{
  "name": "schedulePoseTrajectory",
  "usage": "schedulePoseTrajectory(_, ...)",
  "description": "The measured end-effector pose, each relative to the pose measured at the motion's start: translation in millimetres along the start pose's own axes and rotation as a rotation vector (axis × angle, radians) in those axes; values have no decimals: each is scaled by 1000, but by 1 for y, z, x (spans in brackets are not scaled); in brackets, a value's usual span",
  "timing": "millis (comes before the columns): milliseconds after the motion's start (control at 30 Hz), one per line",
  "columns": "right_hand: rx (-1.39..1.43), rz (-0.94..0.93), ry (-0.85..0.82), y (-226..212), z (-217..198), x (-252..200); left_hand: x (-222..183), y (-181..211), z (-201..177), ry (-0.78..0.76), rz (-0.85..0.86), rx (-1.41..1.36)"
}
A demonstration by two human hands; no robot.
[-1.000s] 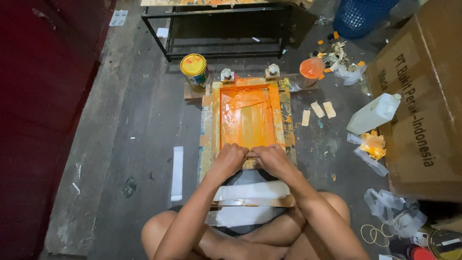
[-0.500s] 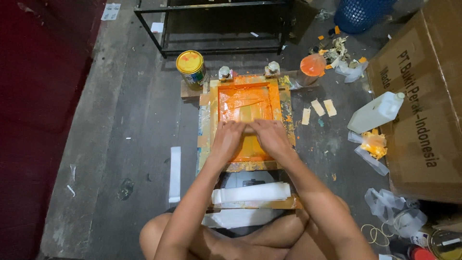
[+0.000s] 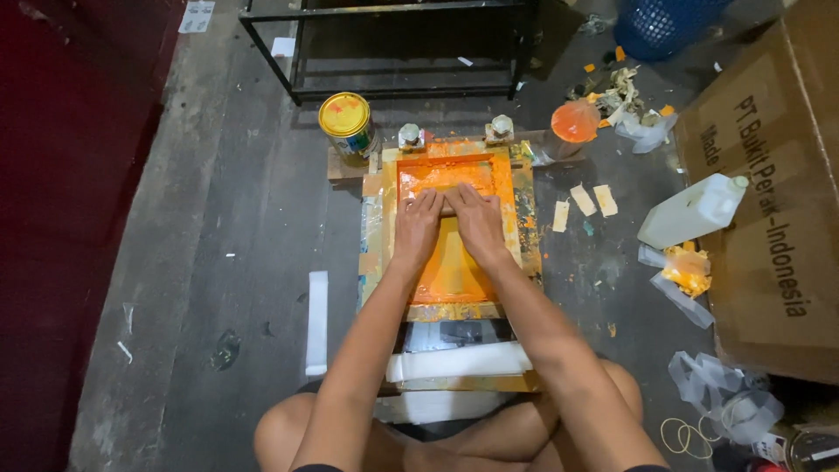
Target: Manual screen printing of orange ink onto small white labels using a squeegee and a wooden screen frame.
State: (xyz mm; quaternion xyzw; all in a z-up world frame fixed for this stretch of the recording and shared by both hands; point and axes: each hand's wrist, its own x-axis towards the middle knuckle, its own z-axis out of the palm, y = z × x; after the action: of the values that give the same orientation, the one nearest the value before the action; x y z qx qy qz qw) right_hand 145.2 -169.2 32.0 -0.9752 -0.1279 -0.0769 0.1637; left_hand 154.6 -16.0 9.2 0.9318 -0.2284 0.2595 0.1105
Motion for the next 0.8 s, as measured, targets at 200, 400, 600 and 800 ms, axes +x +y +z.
schedulePoseTrajectory(200, -49, 5, -38, -1, -9, 2, 7, 1, -12, -73, -13, 31)
schedulePoseTrajectory(400, -65, 34, -123, -3, -10, -20, -11, 8, -16, -147, -36, 25)
schedulePoseTrajectory(600, 0, 23, -168, -14, -17, -59, -42, 28, -36, -189, -51, 12)
schedulePoseTrajectory(800, -45, -2, -196, -25, -13, -107, -86, 38, -39, -196, -2, 25)
